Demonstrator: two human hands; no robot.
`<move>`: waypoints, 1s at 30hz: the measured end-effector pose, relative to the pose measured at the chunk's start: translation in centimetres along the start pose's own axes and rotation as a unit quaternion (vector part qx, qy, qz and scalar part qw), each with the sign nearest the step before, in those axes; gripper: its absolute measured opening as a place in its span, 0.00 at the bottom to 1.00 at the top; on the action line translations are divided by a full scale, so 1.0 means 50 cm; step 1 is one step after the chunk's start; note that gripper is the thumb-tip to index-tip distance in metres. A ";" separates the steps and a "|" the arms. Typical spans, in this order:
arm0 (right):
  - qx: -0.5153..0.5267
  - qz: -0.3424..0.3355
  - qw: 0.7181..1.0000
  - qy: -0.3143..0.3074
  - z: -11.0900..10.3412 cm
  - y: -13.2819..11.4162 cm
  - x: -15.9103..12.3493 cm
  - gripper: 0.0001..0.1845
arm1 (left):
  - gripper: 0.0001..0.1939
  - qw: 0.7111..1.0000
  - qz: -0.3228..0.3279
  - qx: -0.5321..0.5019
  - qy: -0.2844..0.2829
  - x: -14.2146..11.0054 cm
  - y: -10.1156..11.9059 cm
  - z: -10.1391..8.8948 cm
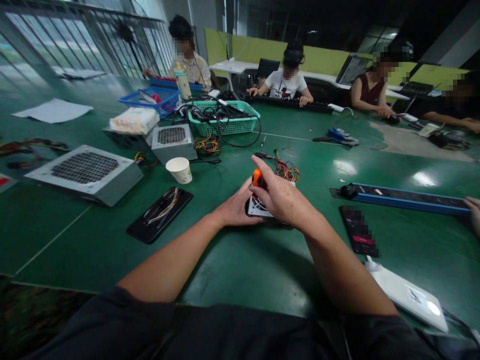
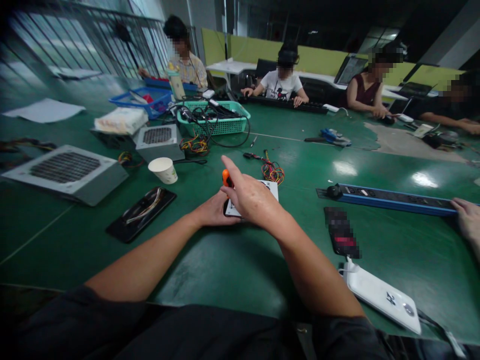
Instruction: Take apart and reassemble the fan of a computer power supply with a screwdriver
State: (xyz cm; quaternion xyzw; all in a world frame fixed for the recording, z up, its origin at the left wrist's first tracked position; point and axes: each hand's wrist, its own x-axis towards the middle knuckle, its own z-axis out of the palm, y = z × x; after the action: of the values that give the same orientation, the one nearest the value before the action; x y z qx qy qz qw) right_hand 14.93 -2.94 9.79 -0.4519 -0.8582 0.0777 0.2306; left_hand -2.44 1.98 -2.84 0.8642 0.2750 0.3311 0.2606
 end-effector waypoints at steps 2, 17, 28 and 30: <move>0.025 0.014 1.000 0.011 -0.002 0.005 0.000 0.33 | 0.49 1.000 -0.006 0.008 0.004 -0.001 -0.006 0.001; 0.065 0.025 0.997 0.031 -0.018 0.007 -0.004 0.30 | 0.52 1.000 -0.001 0.009 -0.007 0.003 0.008 -0.007; 0.051 0.070 0.981 0.172 -0.127 0.048 -0.048 0.24 | 0.57 1.000 0.010 0.011 -0.003 -0.004 -0.004 -0.010; 0.000 0.081 0.988 0.132 -0.153 0.063 -0.064 0.20 | 0.57 1.000 0.009 0.015 -0.006 -0.004 -0.007 -0.009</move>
State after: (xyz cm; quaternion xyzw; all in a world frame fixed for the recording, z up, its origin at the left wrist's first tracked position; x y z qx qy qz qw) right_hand 22.36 -4.29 14.42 -0.5261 -0.7808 0.0353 0.3351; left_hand -2.99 2.20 -2.85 0.8722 0.2707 0.3245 0.2464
